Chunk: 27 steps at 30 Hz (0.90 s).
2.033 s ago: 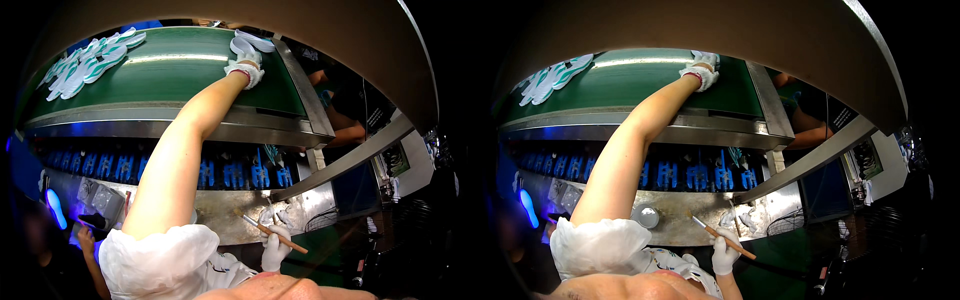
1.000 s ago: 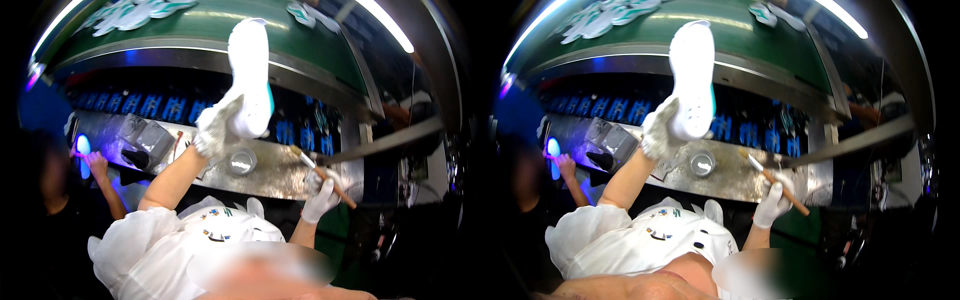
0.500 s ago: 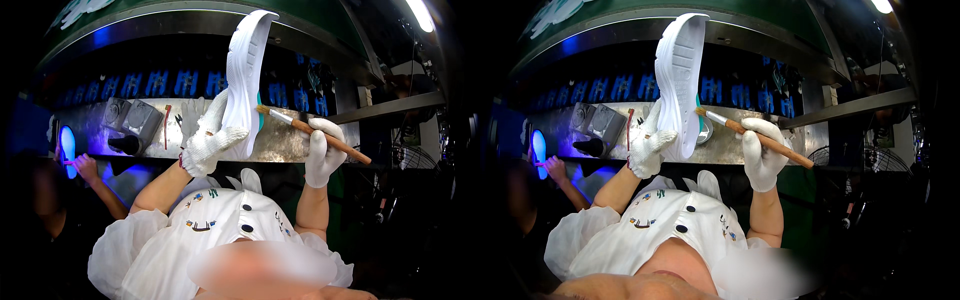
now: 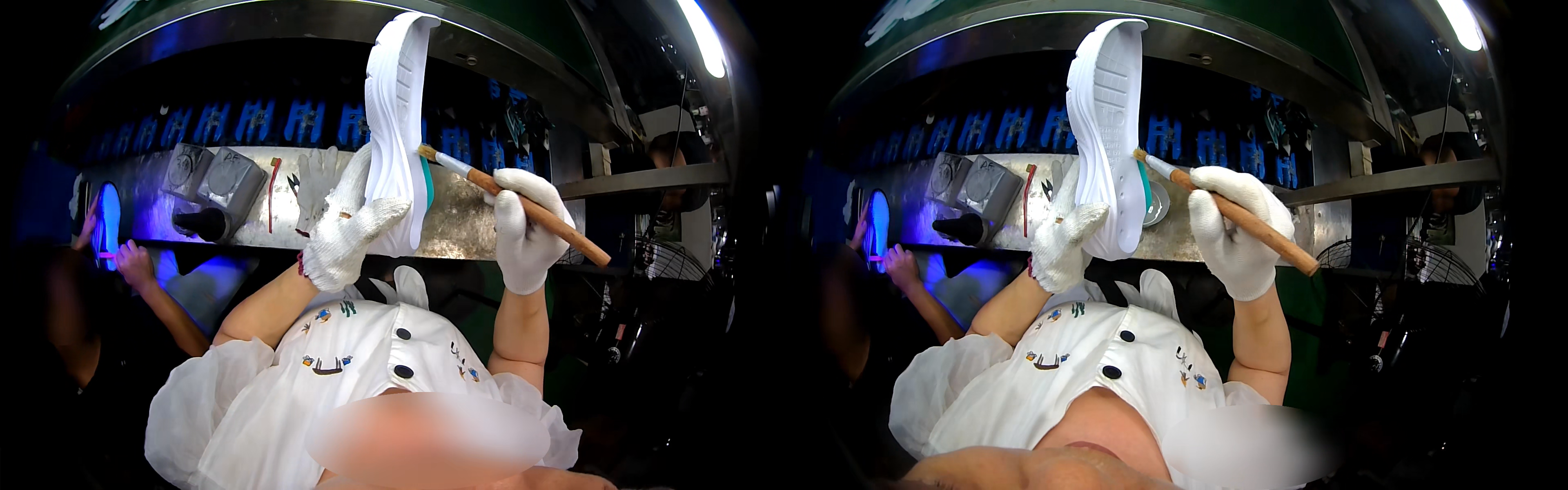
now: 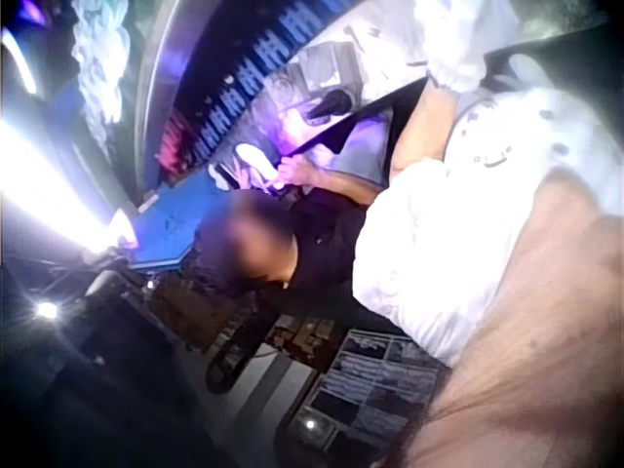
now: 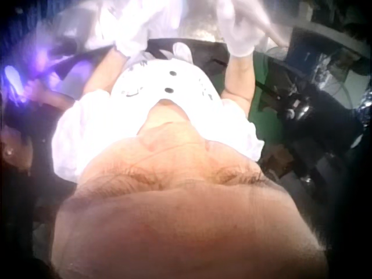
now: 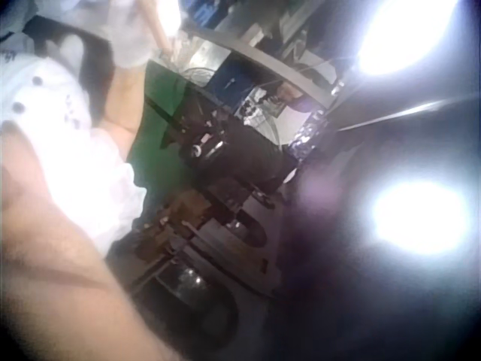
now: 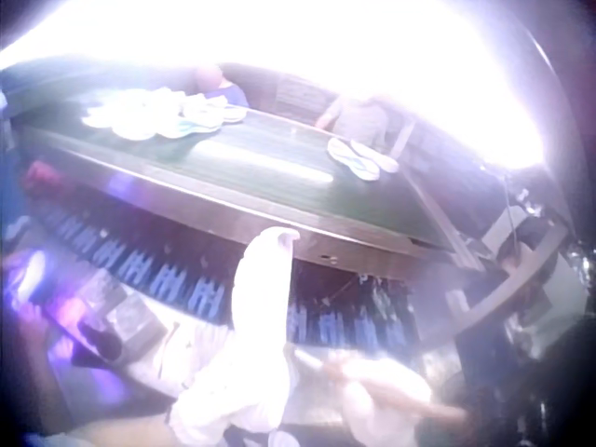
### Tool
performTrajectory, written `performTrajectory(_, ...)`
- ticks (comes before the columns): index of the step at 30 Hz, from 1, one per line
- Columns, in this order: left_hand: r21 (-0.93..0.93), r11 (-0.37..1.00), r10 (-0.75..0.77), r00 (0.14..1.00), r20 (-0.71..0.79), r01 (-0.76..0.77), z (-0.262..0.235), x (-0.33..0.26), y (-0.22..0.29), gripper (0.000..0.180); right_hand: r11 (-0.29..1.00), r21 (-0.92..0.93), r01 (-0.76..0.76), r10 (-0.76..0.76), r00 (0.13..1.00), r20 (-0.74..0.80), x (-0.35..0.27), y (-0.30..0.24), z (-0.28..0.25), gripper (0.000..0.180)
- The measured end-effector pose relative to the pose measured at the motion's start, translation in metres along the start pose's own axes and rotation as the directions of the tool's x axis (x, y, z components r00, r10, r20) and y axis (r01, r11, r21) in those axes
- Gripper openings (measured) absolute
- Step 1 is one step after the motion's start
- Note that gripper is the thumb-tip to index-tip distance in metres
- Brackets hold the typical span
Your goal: The person picks up white shoe soles from a conveyor belt and uses a paintbrush to apply a teal-colored substance to the edges. They handle the soles one at a time, rotating them to cover the perimeter before placing them back on the belt. The person eventually sits down on a stool while continuing the task.
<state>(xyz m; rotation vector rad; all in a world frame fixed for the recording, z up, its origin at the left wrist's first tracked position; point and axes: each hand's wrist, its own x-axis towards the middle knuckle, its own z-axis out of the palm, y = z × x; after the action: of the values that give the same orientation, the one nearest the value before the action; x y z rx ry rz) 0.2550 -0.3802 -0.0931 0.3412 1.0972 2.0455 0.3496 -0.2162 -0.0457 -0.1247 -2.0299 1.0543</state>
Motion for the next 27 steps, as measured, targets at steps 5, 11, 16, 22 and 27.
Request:
performTrajectory(5, -0.054, 0.998, 0.045, 0.999, 0.013, -0.045, -0.002, 0.003, 0.002, 0.074, 0.958, -0.166, 0.234, -0.196, 0.957, 0.214, 0.011, -0.017, -0.002, 0.012)
performTrajectory(11, -0.171, 0.98, 0.098, 0.994, -0.039, -0.103, -0.009, 0.012, 0.001, 0.067, 0.935, -0.186, 0.303, -0.246, 0.929, 0.278, 0.008, -0.03, -0.008, 0.011)
performTrajectory(16, -0.322, 0.941, 0.098, 0.994, -0.047, -0.108, -0.009, 0.015, 0.007, 0.062, 0.921, -0.169, 0.352, -0.298, 0.914, 0.276, 0.002, -0.027, -0.016, 0.011)
performTrajectory(22, -0.421, 0.906, 0.143, 0.97, 0.198, -0.047, -0.018, 0.029, 0.01, 0.073, 0.957, 0.029, 0.287, -0.281, 0.949, -0.143, -0.021, -0.002, -0.033, 0.02)
performTrajectory(27, -0.441, 0.896, 0.116, 0.922, 0.368, 0.063, -0.017, 0.043, 0.029, 0.08, 0.999, 0.048, -0.008, 0.024, 0.941, -0.338, -0.043, 0.011, -0.043, 0.021)
